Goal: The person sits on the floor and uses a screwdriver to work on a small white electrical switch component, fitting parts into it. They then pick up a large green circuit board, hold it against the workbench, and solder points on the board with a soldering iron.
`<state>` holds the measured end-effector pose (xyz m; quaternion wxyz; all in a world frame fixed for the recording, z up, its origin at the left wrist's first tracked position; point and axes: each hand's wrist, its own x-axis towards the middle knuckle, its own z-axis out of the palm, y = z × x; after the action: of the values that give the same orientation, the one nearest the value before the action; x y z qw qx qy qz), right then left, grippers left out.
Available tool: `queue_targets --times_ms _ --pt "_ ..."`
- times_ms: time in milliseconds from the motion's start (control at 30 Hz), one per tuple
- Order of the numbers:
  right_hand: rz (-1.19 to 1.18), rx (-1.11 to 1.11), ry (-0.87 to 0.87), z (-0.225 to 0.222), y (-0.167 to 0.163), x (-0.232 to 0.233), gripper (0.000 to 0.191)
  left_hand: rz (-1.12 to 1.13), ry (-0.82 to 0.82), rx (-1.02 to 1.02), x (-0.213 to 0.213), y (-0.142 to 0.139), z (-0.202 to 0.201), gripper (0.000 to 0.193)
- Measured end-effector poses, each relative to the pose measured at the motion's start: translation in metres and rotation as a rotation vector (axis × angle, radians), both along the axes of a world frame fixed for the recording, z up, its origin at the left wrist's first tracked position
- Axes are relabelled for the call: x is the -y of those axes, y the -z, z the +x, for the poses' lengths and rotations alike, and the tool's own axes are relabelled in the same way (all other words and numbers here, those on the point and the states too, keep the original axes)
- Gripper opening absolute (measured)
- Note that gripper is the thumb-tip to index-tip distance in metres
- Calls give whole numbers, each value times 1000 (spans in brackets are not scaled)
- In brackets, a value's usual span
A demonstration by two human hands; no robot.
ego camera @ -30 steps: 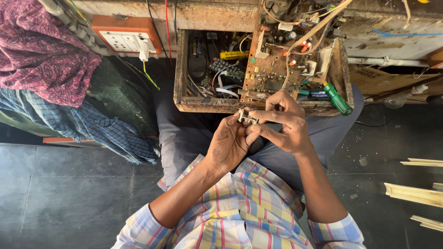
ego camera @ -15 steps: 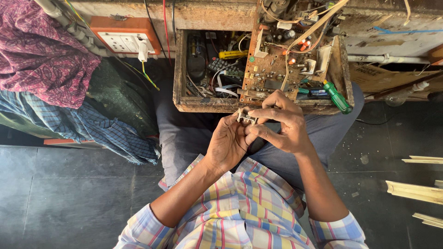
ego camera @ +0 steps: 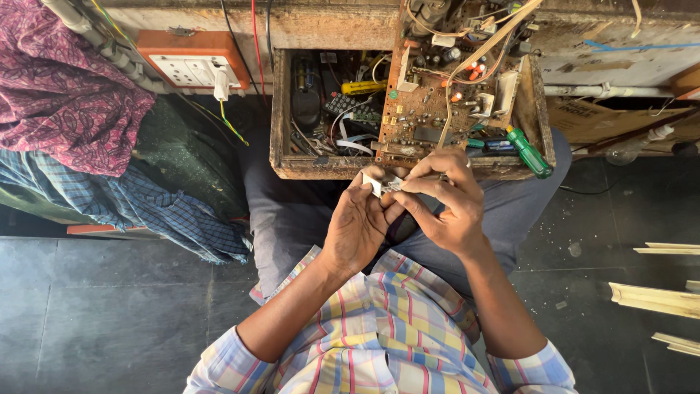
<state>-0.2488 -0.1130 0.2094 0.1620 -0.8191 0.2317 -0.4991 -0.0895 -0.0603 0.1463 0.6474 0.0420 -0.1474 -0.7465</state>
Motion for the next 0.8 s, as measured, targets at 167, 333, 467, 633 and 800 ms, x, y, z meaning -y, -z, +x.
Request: queue_targets --times_ms 167,333,467,633,800 --pt "-23 -46 51 -1 -5 -5 23 -39 13 -16 -1 -1 0 26" --pt "-6 -55 49 -2 -6 -4 23 -18 -5 38 -1 -5 -1 29" --pt "-9 -53 47 -2 -4 -2 23 -21 2 21 0 -5 -1 31" --pt "-7 -53 41 -3 -1 -1 24 -11 12 6 1 -3 -2 23" --pt "5 -49 27 -3 -1 -1 23 19 17 -4 0 -3 -1 23"
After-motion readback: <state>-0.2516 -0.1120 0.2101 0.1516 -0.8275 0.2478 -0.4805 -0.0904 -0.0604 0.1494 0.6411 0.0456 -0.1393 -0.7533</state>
